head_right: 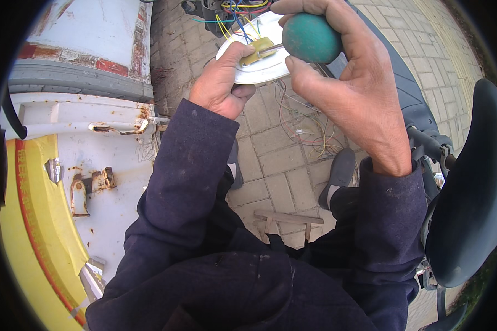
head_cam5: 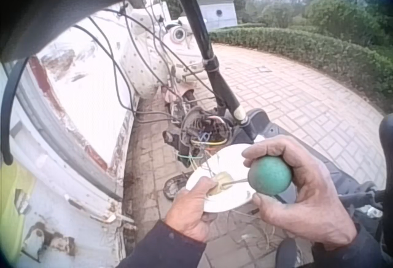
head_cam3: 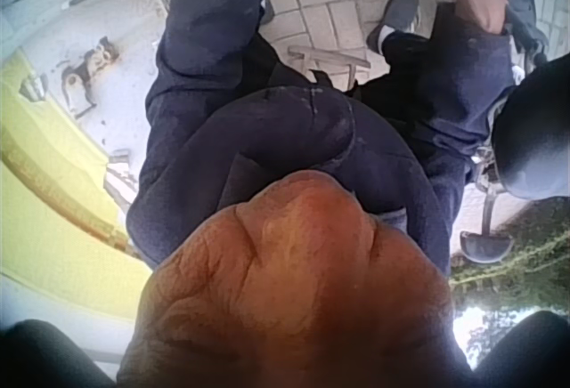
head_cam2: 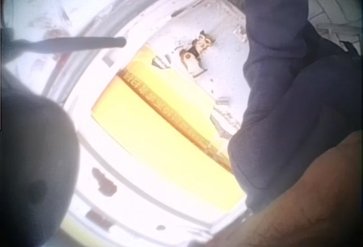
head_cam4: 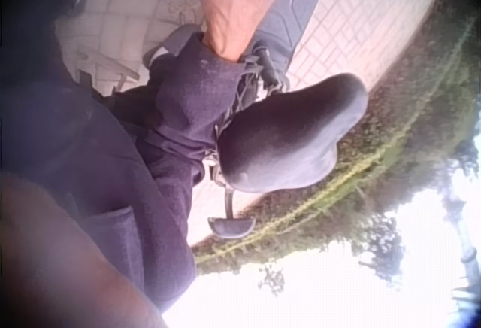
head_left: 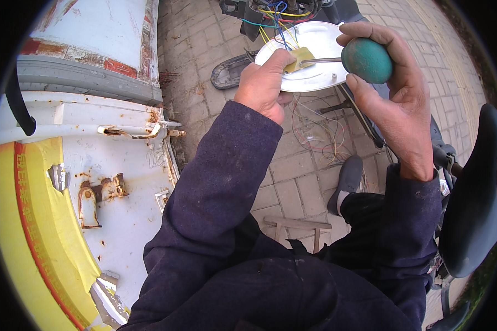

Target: The person uses a screwdriver to loosen and tighten screws on a small white circular electrical component with wires. They then attach a metal reflector to the component and adjust the wiring.

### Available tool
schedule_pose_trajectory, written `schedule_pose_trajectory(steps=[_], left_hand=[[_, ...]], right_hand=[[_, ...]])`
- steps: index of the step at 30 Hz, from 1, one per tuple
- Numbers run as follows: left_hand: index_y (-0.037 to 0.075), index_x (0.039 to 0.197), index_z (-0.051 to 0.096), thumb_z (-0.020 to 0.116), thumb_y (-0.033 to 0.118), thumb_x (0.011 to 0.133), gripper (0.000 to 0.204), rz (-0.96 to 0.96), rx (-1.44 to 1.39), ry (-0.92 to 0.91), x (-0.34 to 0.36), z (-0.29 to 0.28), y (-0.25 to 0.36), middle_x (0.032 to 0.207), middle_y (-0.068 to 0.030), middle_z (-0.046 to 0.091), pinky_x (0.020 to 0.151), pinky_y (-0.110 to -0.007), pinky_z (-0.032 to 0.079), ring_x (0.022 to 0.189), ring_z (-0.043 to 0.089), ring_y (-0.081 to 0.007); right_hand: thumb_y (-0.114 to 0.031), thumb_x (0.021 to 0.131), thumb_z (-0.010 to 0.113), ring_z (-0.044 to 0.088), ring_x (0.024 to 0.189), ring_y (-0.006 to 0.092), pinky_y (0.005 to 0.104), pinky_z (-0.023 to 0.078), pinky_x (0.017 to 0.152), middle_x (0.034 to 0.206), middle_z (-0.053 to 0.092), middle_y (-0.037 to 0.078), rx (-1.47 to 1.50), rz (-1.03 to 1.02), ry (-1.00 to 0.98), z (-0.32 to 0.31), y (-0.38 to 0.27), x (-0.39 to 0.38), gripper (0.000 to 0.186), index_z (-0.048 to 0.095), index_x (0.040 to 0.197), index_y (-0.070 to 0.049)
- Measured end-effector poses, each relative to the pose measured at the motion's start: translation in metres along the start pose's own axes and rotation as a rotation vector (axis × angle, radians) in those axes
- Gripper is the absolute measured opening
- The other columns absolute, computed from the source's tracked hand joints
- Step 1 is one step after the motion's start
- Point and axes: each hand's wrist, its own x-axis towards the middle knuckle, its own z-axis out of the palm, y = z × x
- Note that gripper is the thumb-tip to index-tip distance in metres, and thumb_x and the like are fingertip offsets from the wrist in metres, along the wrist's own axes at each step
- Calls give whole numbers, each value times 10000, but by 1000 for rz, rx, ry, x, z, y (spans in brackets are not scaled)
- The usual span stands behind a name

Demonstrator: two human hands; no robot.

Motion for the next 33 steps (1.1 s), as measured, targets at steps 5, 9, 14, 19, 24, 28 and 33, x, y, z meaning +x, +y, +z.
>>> schedule_pose_trajectory(steps=[5,9,14,19,24,28,33], left_hand=[[21,1180,548,665,145,873,351,12,13,-4,1,-1,-2,1055,-100,665,413,-214,276,775,652,-106],[15,1167,550,654,138,877,332,28,54,-2,3,-2,-2,1044,-91,662,415,-213,281,753,637,-96],[3,1160,563,658,134,872,331,88,63,-21,0,0,-5,1017,-80,662,423,-212,291,727,628,-90],[-13,1172,571,678,138,859,364,131,76,-20,-3,3,-4,1012,-79,668,442,-216,324,748,651,-105],[-23,1202,566,691,136,852,404,160,56,-17,-3,5,-6,1034,-81,675,477,-213,366,782,671,-121],[-24,1210,563,700,137,847,421,180,54,-42,-5,4,-6,1053,-85,679,508,-221,401,805,676,-132],[-6,1200,574,704,135,842,406,190,36,-64,-6,7,-8,1043,-71,681,559,-240,429,830,671,-122]], right_hand=[[-25,791,658,583,1201,203,375,422,1095,1216,653,66,-3,-7,2,0,0,0,498,617,1281,-101],[-18,785,650,583,1200,203,376,422,1094,1217,653,66,-13,-5,-8,0,-1,0,503,616,1281,-99],[-14,786,645,587,1189,202,378,421,1095,1210,654,64,-38,13,-4,-1,-4,0,503,616,1281,-100],[-46,803,653,594,1175,209,380,441,1077,1189,660,63,-72,5,-3,-3,-2,0,492,614,1289,-106],[-182,856,734,611,1148,219,377,483,1036,1186,662,70,-77,23,18,-3,3,-1,468,609,1301,-108],[-292,858,784,611,1155,224,364,501,1018,1227,649,71,-7,54,40,-1,7,-1,524,602,1316,-116],[-261,894,753,606,1062,183,295,518,876,1190,605,87,11,25,103,5,-1,6,496,566,1314,-74]])
